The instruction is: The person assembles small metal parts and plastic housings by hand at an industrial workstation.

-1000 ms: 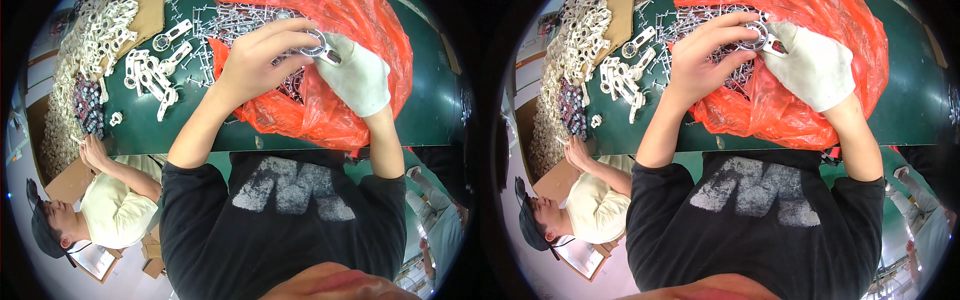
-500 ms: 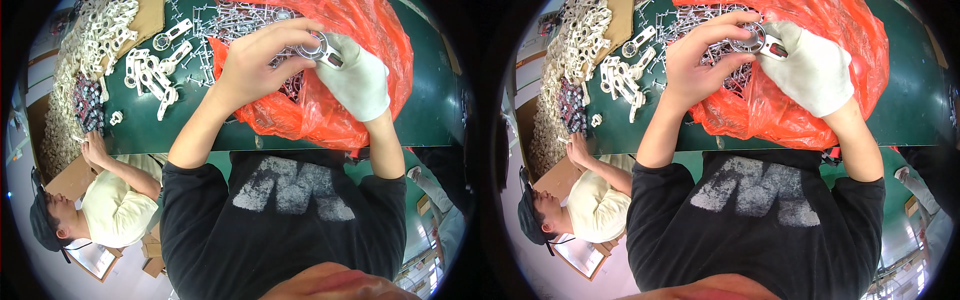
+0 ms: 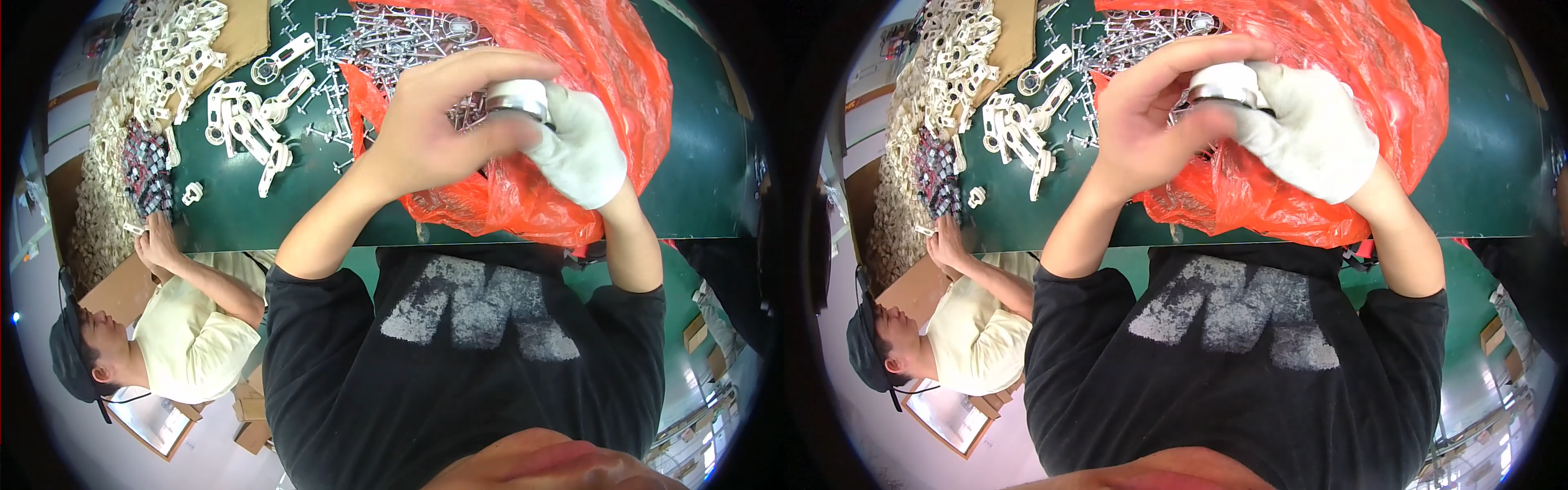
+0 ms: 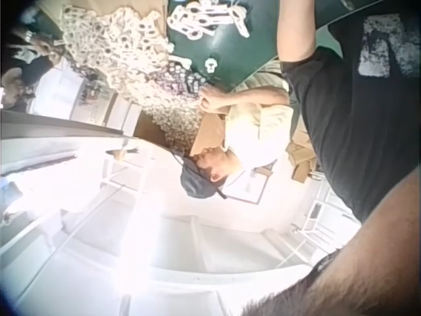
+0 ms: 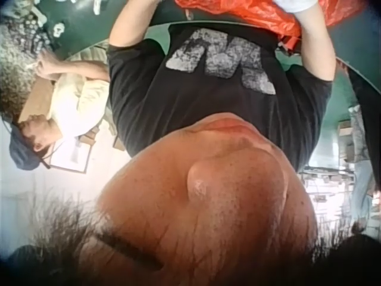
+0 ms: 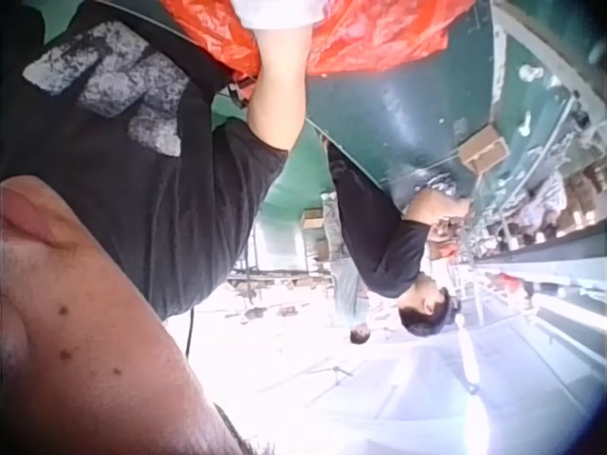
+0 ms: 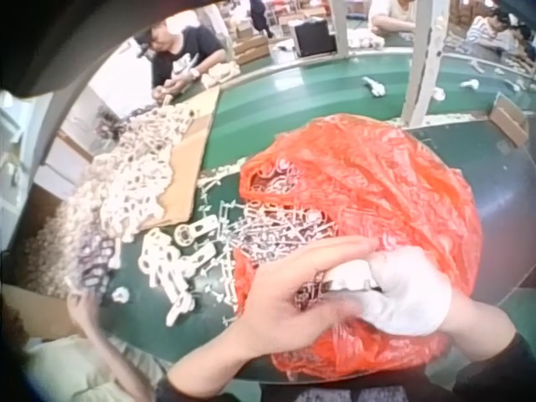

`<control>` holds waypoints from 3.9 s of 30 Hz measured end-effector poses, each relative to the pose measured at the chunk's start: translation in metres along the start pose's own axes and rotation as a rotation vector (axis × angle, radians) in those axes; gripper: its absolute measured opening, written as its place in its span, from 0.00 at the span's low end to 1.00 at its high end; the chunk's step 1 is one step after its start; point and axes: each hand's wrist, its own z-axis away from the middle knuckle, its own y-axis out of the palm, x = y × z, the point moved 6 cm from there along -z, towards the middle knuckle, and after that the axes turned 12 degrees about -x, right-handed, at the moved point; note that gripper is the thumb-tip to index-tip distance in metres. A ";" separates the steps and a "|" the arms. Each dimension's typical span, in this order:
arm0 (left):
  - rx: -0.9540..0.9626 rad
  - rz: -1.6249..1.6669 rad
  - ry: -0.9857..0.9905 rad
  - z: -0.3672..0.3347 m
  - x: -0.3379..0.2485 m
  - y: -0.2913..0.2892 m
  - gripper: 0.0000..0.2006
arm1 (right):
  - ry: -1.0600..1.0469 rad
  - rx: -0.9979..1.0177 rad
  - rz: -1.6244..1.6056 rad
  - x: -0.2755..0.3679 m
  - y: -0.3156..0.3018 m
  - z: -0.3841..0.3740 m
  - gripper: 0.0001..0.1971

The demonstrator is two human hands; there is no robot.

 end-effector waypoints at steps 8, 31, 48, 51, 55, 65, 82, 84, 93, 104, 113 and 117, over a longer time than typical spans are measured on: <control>-0.062 0.015 0.106 -0.009 0.004 -0.005 0.12 | -0.282 -0.120 0.378 -0.006 -0.002 0.001 0.13; -0.192 -1.651 -0.430 0.052 0.028 -0.223 0.24 | -0.062 -0.028 0.469 -0.002 0.004 -0.003 0.17; 0.070 -0.598 0.184 -0.025 -0.001 -0.029 0.22 | -0.489 -0.369 0.682 0.011 -0.017 -0.018 0.21; 0.058 -0.500 0.103 -0.040 0.024 -0.037 0.24 | -0.259 -0.316 0.643 -0.003 -0.017 -0.017 0.19; -0.075 -1.185 0.193 -0.049 0.052 -0.051 0.11 | -0.056 -0.426 0.685 -0.025 -0.028 -0.019 0.23; 0.039 -0.958 0.045 -0.049 0.060 -0.047 0.12 | 0.069 -0.334 0.688 -0.017 -0.027 -0.018 0.23; -0.119 -0.539 0.334 -0.006 0.008 -0.019 0.12 | -0.181 -0.273 0.741 -0.005 -0.008 -0.014 0.18; -0.141 -0.545 0.381 -0.004 0.008 -0.020 0.15 | -0.203 -0.262 0.750 -0.004 -0.006 -0.013 0.17; -0.080 -0.333 0.213 0.000 0.014 -0.022 0.18 | -0.333 -0.264 0.660 0.004 -0.005 -0.009 0.15; 0.030 -0.305 0.400 0.010 -0.006 -0.007 0.24 | 0.359 0.182 0.037 -0.008 -0.004 -0.002 0.19; -0.009 0.070 -0.113 0.008 0.011 0.000 0.23 | 0.027 0.020 -0.080 -0.007 0.002 0.001 0.17; -0.005 0.150 -0.028 0.004 0.013 -0.004 0.20 | -0.100 -0.037 0.175 -0.003 0.005 0.004 0.17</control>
